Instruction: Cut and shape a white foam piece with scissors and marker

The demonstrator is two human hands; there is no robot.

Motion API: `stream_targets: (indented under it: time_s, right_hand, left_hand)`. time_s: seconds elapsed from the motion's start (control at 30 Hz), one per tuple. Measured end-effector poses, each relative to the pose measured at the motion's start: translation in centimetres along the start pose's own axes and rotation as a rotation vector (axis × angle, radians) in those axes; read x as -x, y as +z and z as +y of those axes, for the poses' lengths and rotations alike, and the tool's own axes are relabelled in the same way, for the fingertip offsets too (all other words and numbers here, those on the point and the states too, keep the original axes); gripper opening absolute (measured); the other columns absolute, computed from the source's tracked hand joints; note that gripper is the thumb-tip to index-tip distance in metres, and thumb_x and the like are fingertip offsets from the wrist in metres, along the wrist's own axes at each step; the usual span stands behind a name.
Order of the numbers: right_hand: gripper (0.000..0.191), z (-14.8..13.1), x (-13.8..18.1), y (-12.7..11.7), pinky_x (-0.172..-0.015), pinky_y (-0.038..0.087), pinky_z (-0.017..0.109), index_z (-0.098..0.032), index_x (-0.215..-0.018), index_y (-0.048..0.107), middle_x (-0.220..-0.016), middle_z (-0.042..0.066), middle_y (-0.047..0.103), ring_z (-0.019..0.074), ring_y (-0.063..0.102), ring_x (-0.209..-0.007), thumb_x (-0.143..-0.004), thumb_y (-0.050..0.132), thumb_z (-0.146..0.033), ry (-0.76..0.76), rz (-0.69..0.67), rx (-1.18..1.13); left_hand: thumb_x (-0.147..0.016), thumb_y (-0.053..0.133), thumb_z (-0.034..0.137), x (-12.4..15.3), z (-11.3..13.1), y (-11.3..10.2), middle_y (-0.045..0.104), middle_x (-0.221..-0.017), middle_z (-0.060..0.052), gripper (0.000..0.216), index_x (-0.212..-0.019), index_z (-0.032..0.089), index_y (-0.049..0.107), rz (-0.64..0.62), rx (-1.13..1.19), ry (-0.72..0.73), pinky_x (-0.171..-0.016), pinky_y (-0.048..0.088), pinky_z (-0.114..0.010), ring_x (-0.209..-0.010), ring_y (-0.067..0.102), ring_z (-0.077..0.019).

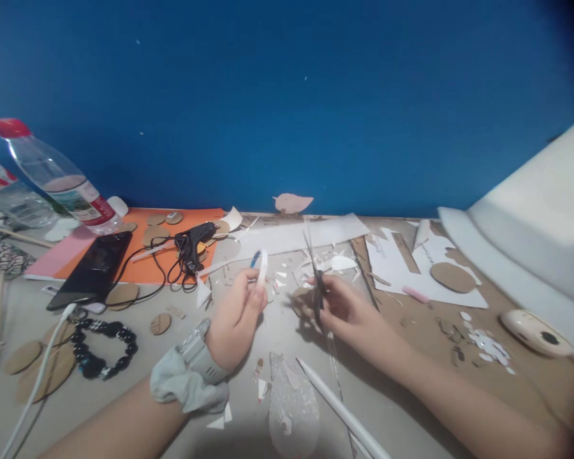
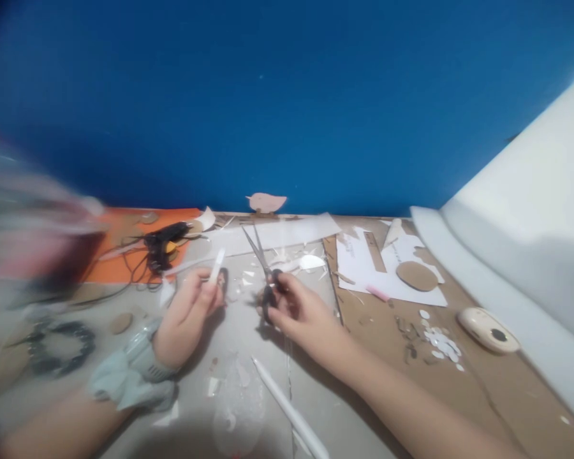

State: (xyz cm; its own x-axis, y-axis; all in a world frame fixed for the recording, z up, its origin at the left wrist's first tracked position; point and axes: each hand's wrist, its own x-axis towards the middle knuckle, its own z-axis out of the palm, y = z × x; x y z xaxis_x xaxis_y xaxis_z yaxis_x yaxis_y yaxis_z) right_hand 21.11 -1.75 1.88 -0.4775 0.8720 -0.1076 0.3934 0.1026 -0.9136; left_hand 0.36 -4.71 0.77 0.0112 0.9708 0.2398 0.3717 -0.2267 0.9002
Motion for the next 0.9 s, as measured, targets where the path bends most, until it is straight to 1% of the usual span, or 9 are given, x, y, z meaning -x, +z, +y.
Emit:
stream_targets:
  time_s: [0.03, 0.1, 0.17, 0.23, 0.33, 0.47, 0.63, 0.8, 0.9]
  right_hand:
    - [0.035, 0.0, 0.1, 0.1, -0.084, 0.047, 0.037, -0.020, -0.119, 0.041, -0.110, 0.008, 0.060, 0.0222, 0.061, -0.096, -0.087, 0.052, -0.029, -0.009, -0.011, 0.035]
    - [0.039, -0.1, 0.2, 0.0, -0.086, 0.046, 0.039, -0.020, -0.116, 0.043, -0.110, 0.009, 0.059, 0.0244, 0.059, -0.098, -0.081, 0.058, -0.027, -0.024, -0.020, 0.182]
    - [0.041, -0.2, 0.3, -0.1, -0.085, 0.045, 0.040, -0.020, -0.114, 0.044, -0.110, 0.009, 0.059, 0.0261, 0.058, -0.098, -0.077, 0.061, -0.026, -0.030, -0.023, 0.318]
    - [0.042, -0.2, 0.3, -0.2, -0.081, 0.046, 0.039, -0.021, -0.114, 0.044, -0.109, 0.009, 0.059, 0.0266, 0.058, -0.096, -0.077, 0.060, -0.027, -0.035, -0.004, 0.385]
    - [0.042, 0.0, 0.2, -0.3, -0.075, 0.046, 0.037, -0.022, -0.115, 0.043, -0.107, 0.008, 0.061, 0.0259, 0.059, -0.091, -0.077, 0.060, -0.031, -0.026, 0.042, 0.454]
    - [0.037, 0.0, 0.1, -0.2, -0.066, 0.044, 0.032, -0.022, -0.109, 0.047, -0.097, 0.005, 0.063, 0.0230, 0.059, -0.080, -0.076, 0.060, -0.031, -0.020, 0.002, 0.509]
    - [0.028, -1.0, 0.2, -0.1, -0.056, 0.036, 0.027, -0.021, -0.098, 0.050, -0.076, 0.000, 0.060, 0.0193, 0.056, -0.066, -0.075, 0.062, -0.031, -0.013, -0.064, 0.552]
    - [0.022, -2.2, 0.2, -0.6, -0.057, 0.035, 0.026, -0.020, -0.094, 0.050, -0.074, 0.000, 0.059, 0.0189, 0.055, -0.067, -0.076, 0.059, -0.030, 0.032, -0.146, 0.533]
    - [0.021, -2.4, 0.2, -0.6, -0.058, 0.035, 0.025, -0.020, -0.094, 0.050, -0.075, 0.001, 0.060, 0.0192, 0.056, -0.068, -0.077, 0.058, -0.028, 0.027, -0.147, 0.535]
  left_hand:
    - [-0.097, 0.032, 0.030, 0.0, 0.0, 0.0, 0.047, -0.064, 0.005, 0.016, -0.096, 0.021, 0.046, -0.028, -0.004, -0.002, -0.056, 0.038, -0.024, -0.055, 0.045, -0.0112]
    - [-0.096, 0.035, 0.029, 0.0, 0.1, 0.0, 0.052, -0.069, 0.004, 0.015, -0.096, 0.021, 0.048, -0.081, -0.008, 0.002, -0.060, 0.040, -0.024, -0.060, 0.049, -0.0119]
    - [-0.096, 0.037, 0.028, 0.0, 0.2, 0.0, 0.057, -0.076, 0.002, 0.015, -0.097, 0.022, 0.050, -0.119, -0.007, 0.006, -0.064, 0.042, -0.024, -0.068, 0.054, -0.0127]
    - [-0.096, 0.036, 0.028, -0.1, 0.2, -0.1, 0.060, -0.080, 0.001, 0.016, -0.098, 0.021, 0.051, -0.138, -0.013, -0.002, -0.067, 0.043, -0.024, -0.072, 0.057, -0.0132]
    - [-0.096, 0.035, 0.030, -0.1, 0.2, -0.2, 0.061, -0.079, 0.001, 0.018, -0.100, 0.021, 0.051, -0.133, -0.057, -0.030, -0.067, 0.043, -0.025, -0.072, 0.058, -0.0136]
    - [-0.095, 0.039, 0.025, -0.1, 0.2, -0.2, 0.062, -0.080, 0.002, 0.013, -0.096, 0.021, 0.052, -0.113, -0.114, 0.020, -0.067, 0.043, -0.023, -0.073, 0.059, -0.0129]
    - [-0.091, 0.044, 0.020, -0.1, 0.2, -0.3, 0.066, -0.083, 0.001, 0.012, -0.097, 0.020, 0.055, -0.120, -0.127, 0.101, -0.069, 0.046, -0.022, -0.077, 0.062, -0.0134]
    - [-0.090, 0.044, 0.021, -0.2, 0.2, -0.4, 0.066, -0.079, 0.000, 0.013, -0.092, 0.019, 0.057, -0.110, -0.159, 0.077, -0.066, 0.046, -0.024, -0.075, 0.062, -0.0149]
    - [-0.090, 0.045, 0.021, -0.2, 0.2, -0.4, 0.066, -0.080, 0.000, 0.013, -0.090, 0.019, 0.057, -0.117, -0.125, 0.095, -0.069, 0.047, -0.023, -0.077, 0.062, -0.0145]
